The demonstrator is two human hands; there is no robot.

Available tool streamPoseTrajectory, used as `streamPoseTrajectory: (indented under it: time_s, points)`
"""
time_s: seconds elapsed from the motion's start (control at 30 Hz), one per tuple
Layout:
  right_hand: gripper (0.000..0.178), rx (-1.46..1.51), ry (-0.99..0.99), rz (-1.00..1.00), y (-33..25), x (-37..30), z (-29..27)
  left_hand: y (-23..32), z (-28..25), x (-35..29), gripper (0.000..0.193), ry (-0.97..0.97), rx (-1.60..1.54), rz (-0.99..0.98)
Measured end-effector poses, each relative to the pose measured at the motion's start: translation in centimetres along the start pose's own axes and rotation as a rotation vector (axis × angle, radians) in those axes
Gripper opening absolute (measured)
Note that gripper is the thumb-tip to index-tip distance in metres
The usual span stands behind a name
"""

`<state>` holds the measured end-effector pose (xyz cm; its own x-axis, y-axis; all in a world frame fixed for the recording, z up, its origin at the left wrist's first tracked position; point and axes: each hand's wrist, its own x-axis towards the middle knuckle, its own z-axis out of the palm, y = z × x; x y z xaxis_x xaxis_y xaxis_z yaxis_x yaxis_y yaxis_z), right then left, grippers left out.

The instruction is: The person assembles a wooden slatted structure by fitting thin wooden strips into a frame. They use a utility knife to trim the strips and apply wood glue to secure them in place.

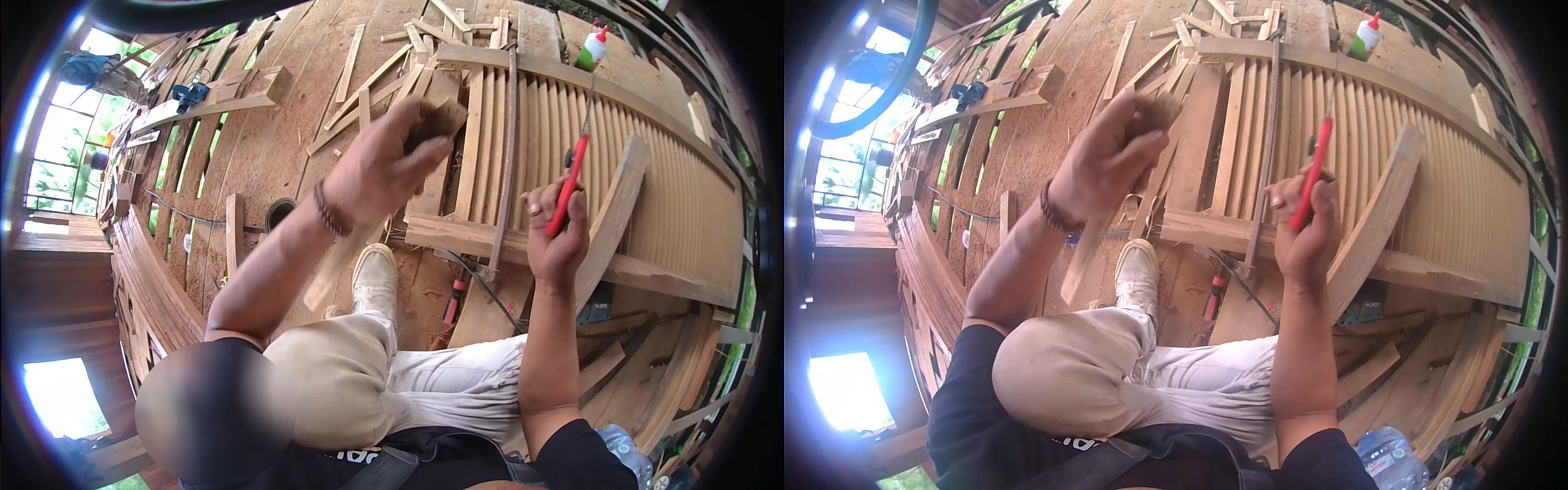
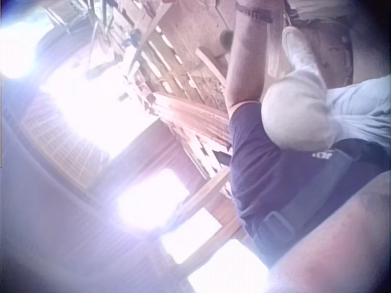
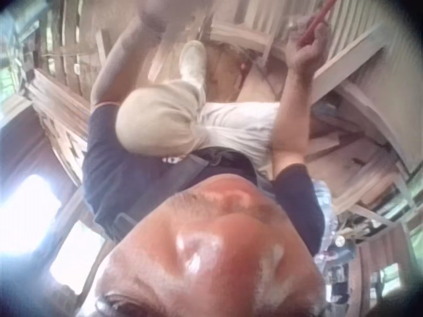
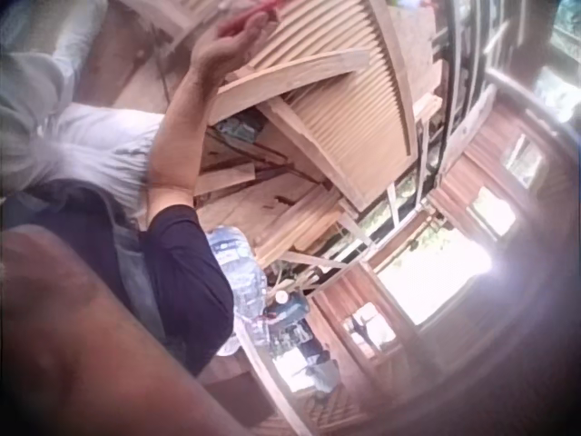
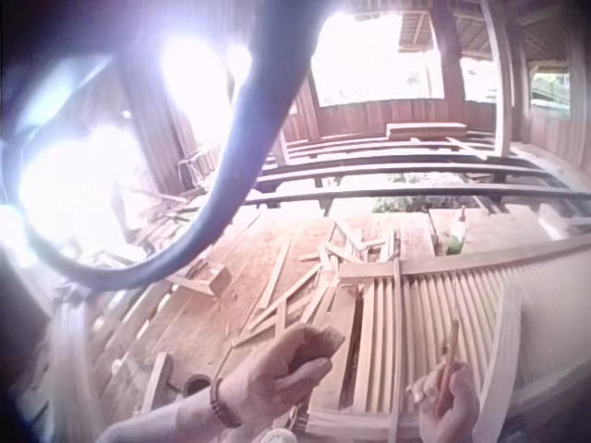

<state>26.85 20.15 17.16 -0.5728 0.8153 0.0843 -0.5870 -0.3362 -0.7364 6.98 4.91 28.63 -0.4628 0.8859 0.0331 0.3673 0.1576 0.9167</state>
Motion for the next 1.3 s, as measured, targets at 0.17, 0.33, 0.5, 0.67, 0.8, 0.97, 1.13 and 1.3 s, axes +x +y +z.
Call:
streamPoseTrajectory:
  time_s: [0.17,0.33,0.5,0.67,0.8,0.97,1.13,1.3]
  points:
    - [0.038,0.086,-0.332,0.094,-3.0,-5.0,1.9,3.3,1.0,-4.3,0.025,-0.066,0.123,-0.010]
    - [0.045,-0.309,-0.273,0.149,-4.7,-7.5,2.1,3.4,1.0,-5.9,0.037,-0.160,0.295,-0.009]
    - [0.037,-0.692,-0.322,0.076,-5.8,-8.1,4.3,2.0,0.8,-7.2,0.033,-0.221,0.197,-0.052]
    - [0.027,-0.889,-0.506,-0.082,-3.8,-8.6,4.8,1.0,0.3,-7.8,0.036,-0.258,0.199,0.021]
    - [0.039,-1.004,-0.585,-0.103,-3.8,-8.6,6.3,0.6,-0.2,-8.5,0.035,-0.307,0.191,0.048]
    - [0.049,-1.040,-0.579,-0.075,-3.5,-8.8,7.2,1.1,-0.5,-8.7,0.028,-0.335,0.149,0.027]
    - [0.040,-1.082,-0.585,-0.109,-4.0,-8.7,7.8,0.9,-0.5,-9.0,0.031,-0.328,0.159,0.055]
    - [0.051,-1.079,-0.571,-0.138,-3.7,-9.1,7.9,0.5,-0.3,-9.3,0.033,-0.294,0.146,0.096]
